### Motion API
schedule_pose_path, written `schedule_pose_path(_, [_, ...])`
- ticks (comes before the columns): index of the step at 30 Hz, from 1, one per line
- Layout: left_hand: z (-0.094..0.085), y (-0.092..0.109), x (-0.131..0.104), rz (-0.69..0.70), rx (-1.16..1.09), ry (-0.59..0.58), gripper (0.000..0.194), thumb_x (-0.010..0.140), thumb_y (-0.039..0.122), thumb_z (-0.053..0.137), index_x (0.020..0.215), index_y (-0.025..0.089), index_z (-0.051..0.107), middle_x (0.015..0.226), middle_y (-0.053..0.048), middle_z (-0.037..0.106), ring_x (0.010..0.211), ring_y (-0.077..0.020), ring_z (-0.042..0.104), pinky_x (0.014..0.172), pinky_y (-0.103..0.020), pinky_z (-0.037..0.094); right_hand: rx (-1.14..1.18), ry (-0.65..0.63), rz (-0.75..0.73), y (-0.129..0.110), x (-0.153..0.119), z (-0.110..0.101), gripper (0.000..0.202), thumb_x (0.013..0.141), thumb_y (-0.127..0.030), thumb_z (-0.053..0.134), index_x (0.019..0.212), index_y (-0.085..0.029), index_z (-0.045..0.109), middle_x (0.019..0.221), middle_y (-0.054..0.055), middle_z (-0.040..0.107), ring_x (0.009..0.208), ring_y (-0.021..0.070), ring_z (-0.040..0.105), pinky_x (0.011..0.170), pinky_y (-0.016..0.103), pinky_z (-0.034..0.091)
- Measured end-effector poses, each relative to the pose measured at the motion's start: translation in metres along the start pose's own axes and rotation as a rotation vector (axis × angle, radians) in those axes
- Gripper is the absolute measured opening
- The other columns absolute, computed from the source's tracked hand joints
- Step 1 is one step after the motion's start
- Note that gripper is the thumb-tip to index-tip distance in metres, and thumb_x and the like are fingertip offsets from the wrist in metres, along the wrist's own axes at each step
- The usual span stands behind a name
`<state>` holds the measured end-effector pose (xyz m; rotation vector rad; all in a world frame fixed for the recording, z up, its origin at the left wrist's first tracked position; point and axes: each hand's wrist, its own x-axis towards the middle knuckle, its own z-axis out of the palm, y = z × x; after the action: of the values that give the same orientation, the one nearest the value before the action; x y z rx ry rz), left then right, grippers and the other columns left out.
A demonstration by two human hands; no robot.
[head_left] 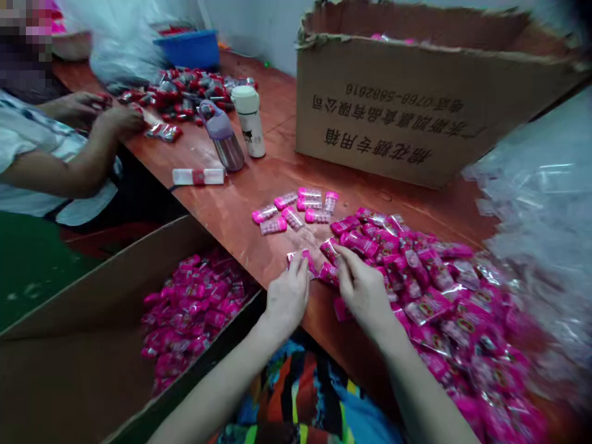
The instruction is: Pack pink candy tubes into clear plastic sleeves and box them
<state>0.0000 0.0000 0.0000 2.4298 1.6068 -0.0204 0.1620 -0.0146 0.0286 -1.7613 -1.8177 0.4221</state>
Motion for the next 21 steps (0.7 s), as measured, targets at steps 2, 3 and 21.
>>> schedule_pose_path(2, [0.005, 0.0, 0.0, 0.004, 0.019, -0.009, 0.045, 0.104, 0.024, 0.039, 0.145, 0.015, 0.054, 0.157, -0.008, 0.045, 0.087, -0.0209, 0.074, 0.06, -0.032, 0.06, -0.153, -0.047, 0.056, 0.01, 0.036, 0.008, 0.035, 0.101, -0.017, 0.042, 0.126, -0.011, 0.065, 0.112, 0.014, 0.074, 0.102, 0.0246, 0.069, 0.092, 0.034, 0.051])
schedule_pose_path(3, [0.006, 0.0, -0.001, 0.007, 0.021, -0.011, 0.045, 0.103, 0.022, 0.039, 0.145, 0.014, 0.055, 0.157, -0.008, 0.045, 0.087, -0.0212, 0.074, 0.061, -0.032, 0.06, -0.222, -0.072, 0.071, 0.014, 0.053, 0.012, 0.035, 0.1, -0.016, 0.041, 0.124, -0.011, 0.066, 0.111, 0.015, 0.073, 0.102, 0.0265, 0.067, 0.092, 0.036, 0.05])
schedule_pose_path(21, [0.003, -0.006, -0.005, 0.031, -0.323, 0.292, 0.023, 0.098, 0.016, 0.049, 0.1, 0.019, 0.071, 0.13, -0.011, 0.069, 0.084, -0.0241, 0.075, 0.066, -0.032, 0.056, -0.088, -0.083, 0.196, 0.002, 0.081, 0.022, 0.013, 0.083, -0.022, 0.06, 0.096, -0.018, 0.059, 0.083, 0.004, 0.065, 0.075, 0.0196, 0.056, 0.07, 0.032, 0.04])
